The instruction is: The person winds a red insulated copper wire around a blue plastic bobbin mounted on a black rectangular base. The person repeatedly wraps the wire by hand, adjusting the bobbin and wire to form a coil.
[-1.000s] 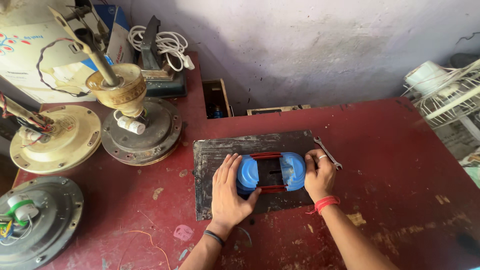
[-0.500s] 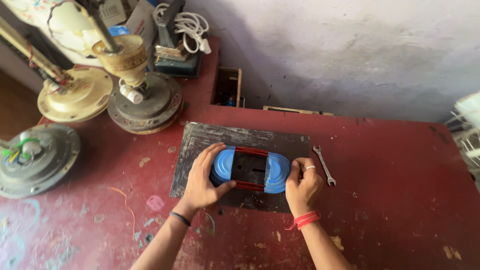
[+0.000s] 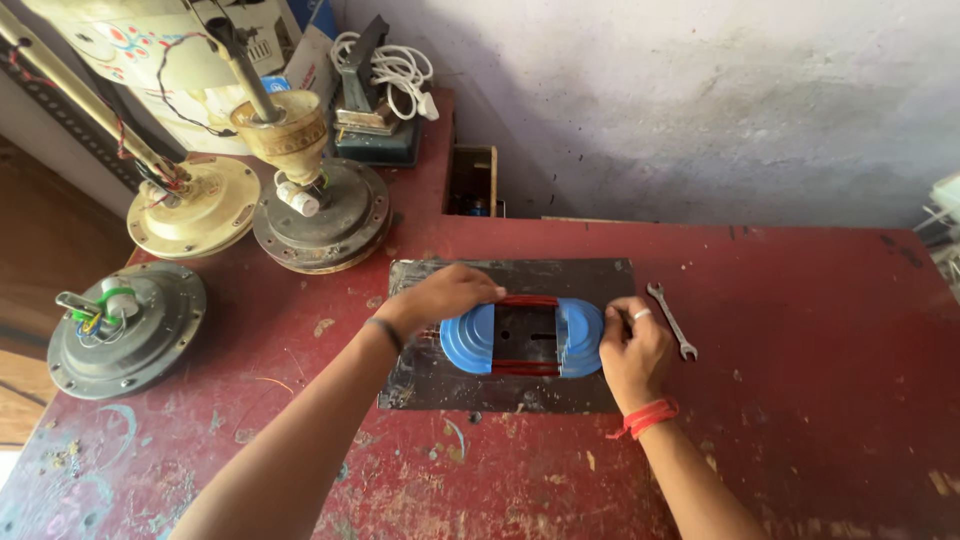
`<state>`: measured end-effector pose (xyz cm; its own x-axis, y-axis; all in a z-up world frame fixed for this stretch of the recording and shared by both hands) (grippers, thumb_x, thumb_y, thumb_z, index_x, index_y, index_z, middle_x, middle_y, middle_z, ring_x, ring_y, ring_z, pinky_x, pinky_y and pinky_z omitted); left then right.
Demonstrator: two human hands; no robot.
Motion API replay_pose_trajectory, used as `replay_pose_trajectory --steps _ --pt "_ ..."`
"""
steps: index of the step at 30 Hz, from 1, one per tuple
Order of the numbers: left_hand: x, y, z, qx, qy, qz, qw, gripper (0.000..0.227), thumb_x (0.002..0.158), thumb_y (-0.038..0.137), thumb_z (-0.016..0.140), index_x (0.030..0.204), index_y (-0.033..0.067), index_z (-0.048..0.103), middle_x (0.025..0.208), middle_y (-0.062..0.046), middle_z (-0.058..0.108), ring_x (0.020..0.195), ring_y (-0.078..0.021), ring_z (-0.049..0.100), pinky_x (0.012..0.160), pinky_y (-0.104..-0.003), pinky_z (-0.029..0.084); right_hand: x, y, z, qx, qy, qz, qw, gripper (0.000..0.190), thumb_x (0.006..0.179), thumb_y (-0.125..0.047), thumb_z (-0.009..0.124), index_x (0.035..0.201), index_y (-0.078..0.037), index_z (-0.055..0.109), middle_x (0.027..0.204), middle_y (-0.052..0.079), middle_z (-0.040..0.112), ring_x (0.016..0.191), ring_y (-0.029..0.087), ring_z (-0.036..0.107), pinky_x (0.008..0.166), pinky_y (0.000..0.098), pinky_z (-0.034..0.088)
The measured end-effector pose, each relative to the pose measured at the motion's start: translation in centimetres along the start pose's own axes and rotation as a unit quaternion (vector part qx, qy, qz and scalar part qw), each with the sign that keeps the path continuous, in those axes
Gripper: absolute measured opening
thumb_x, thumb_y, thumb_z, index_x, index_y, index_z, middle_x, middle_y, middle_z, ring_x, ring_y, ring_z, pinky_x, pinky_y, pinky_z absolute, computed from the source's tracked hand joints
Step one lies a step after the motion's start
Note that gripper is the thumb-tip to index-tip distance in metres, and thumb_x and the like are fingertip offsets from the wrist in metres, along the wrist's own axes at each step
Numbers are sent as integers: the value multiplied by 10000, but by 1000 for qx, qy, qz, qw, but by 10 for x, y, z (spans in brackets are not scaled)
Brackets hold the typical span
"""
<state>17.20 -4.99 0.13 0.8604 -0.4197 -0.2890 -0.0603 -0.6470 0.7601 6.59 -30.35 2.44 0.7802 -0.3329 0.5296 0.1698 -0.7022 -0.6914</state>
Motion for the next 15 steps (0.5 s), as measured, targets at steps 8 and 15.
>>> replay_pose_trajectory --steps 8,15 --pt "28 19 15 123 -87 -65 987 416 816 456 745 1151 216 803 1327 -138 681 1318 -372 567 1091 -512 478 -4 0 -2 -14 14 21 1000 26 931 -20 666 915 -24 686 717 97 713 587 182 681 546 317 479" --pt "41 24 19 131 -82 -26 988 375 787 432 834 1071 187 833 1250 -155 669 1181 -387 651 997 -507 546 -2 -3 -2 -1 7 30 1000 32 929 -14 658 916 -18 688 721 88 715 608 163 689 550 310 493"
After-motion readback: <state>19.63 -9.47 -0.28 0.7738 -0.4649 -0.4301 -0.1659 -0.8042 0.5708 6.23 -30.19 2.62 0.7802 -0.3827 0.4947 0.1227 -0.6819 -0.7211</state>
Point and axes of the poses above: each hand's wrist, its own x-axis towards the middle knuckle, its own z-axis out of the palm, y = z × x, the point moved 9 cm from there along x, towards the middle knuckle
